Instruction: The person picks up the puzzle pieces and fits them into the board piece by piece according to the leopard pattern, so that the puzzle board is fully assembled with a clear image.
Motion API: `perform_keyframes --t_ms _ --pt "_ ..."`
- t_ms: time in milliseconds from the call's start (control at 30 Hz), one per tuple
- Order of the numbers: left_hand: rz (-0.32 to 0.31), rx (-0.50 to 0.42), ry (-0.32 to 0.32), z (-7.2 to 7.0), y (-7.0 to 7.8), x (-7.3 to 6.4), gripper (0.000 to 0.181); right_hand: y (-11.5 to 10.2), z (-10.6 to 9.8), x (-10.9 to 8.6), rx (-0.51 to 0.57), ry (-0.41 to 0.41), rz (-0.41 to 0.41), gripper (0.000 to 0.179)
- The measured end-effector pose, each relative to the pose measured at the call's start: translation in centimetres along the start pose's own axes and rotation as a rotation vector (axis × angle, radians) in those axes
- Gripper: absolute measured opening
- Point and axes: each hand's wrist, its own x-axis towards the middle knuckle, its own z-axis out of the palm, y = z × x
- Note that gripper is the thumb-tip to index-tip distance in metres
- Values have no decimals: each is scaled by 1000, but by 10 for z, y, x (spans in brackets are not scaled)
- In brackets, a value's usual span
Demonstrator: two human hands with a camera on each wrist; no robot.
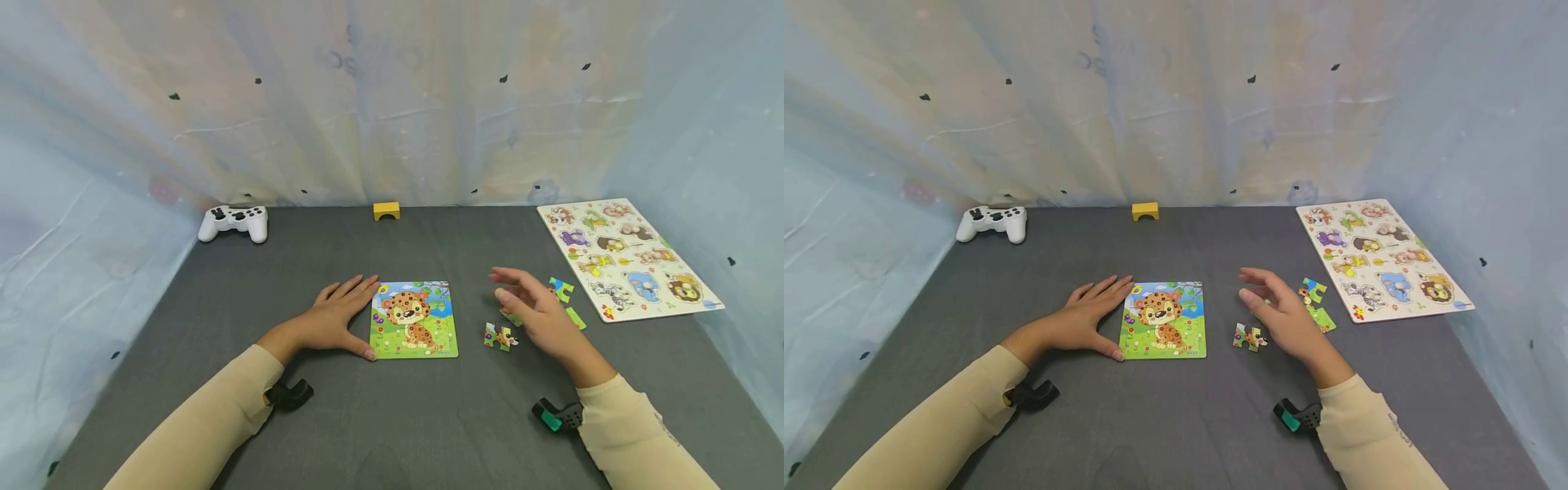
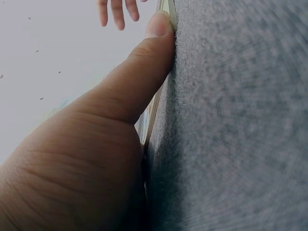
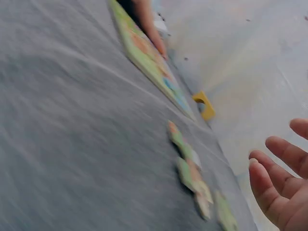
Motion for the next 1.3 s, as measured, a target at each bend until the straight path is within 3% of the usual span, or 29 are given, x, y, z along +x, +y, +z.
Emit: perform_keyframes --t_ms 233,600,700,800,933,1133,1300 --pt "17 -3 5 -2 0 0 139 -5 -25 -4 55 88 -14 46" --pt "13 9 3 0 -3 2 139 -2 -50 -12 329 213 -49 54" --pt "10 5 2 0 -2 1 139 0 -56 -13 342 244 -58 51" --pt "17 -1 9 -1 -1 0 138 2 -61 -15 218 281 -20 51" --pt "25 -2 17 0 0 1 138 6 -67 -16 -48 293 115 67" --pt "19 -2 18 0 -1 0 138 19 -73 -14 -240 189 294 88" --pt "12 5 16 1 -2 1 139 30 -73 -12 -422 67 324 84"
